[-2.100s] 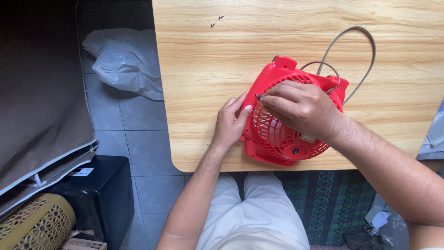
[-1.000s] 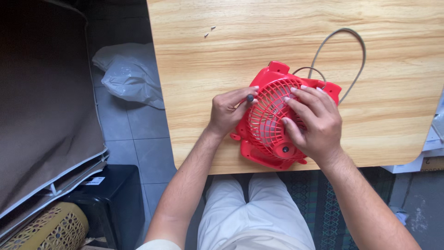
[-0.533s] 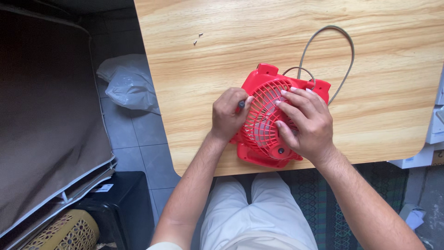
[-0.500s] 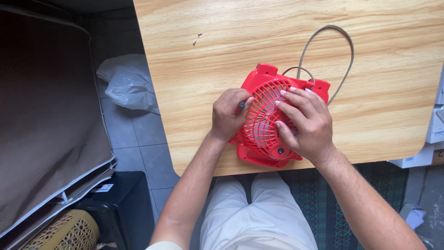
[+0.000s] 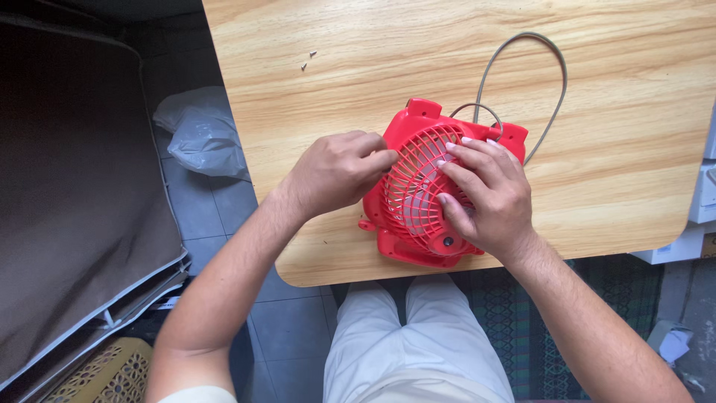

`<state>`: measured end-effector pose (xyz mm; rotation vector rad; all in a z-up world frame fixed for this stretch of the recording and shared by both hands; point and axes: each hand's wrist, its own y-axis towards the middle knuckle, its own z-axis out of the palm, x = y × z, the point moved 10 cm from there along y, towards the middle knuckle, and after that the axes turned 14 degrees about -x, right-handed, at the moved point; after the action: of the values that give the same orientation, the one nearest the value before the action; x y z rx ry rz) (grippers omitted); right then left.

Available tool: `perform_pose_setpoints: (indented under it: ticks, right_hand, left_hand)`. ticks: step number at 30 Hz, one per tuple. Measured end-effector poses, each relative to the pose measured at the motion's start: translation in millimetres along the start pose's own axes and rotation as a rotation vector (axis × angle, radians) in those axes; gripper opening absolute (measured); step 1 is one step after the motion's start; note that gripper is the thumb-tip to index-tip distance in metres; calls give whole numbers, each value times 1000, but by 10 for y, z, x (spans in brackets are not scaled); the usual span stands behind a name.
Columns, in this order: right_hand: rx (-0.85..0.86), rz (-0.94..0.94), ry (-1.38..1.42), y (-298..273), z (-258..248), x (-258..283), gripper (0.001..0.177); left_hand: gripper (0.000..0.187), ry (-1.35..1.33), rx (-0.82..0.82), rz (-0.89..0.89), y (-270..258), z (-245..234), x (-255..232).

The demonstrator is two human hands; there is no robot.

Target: The person disassembles a red portable fan on a wooden table using a screwdriver, removes the front grille and screws, separates the housing, and reassembles it. They also test the airflow with a piece of paper.

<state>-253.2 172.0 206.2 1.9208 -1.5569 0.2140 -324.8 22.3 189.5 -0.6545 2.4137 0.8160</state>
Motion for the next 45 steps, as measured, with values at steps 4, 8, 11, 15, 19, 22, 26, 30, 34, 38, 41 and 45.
perform_pose_setpoints:
  ticks: [4,8,11,15,19,22,26,30,34,38,41,45]
  right_hand:
    - [12,3,-4,16,2,11,39]
    - [20,-16,-6,67,45,70,38]
    - [32,-18,-16,83,84,106,37]
    - [45,-30,-28,118,102,144,36]
    - [40,-32,-68,131,134,194,36]
    - [39,-17,-74,130,135,159,36]
    - [29,-5,-53,71,72,117,34]
    - [-1,-14,-36,72,14,109,34]
    - [22,-17,-19,69,67,130,35]
    - [34,-40,-43,124,92,163,35]
    - [41,-19,-37,101,93,149,36]
    - [25,-27,-20,123,65,117,34]
  left_hand:
    - [13,231,221,146,-24,164,-88]
    - [12,420,273,182,-87,328,-55]
    - [25,421,181,57,-125,299,37]
    - [39,514,133,-244,-240,323,206]
    - [44,528,127,-399,-283,348,310]
    - [30,404,-100,-276,-148,200,52]
    - [28,194,-64,-151,-127,227,-75]
    - [16,213,102,95,-130,333,-16]
    - [20,466,159,2,-117,472,159]
    - [40,632,190,-263,-65,462,328]
    - [30,567,49,-262,-36,319,167]
    - [21,350,99,58,-8,279,-58]
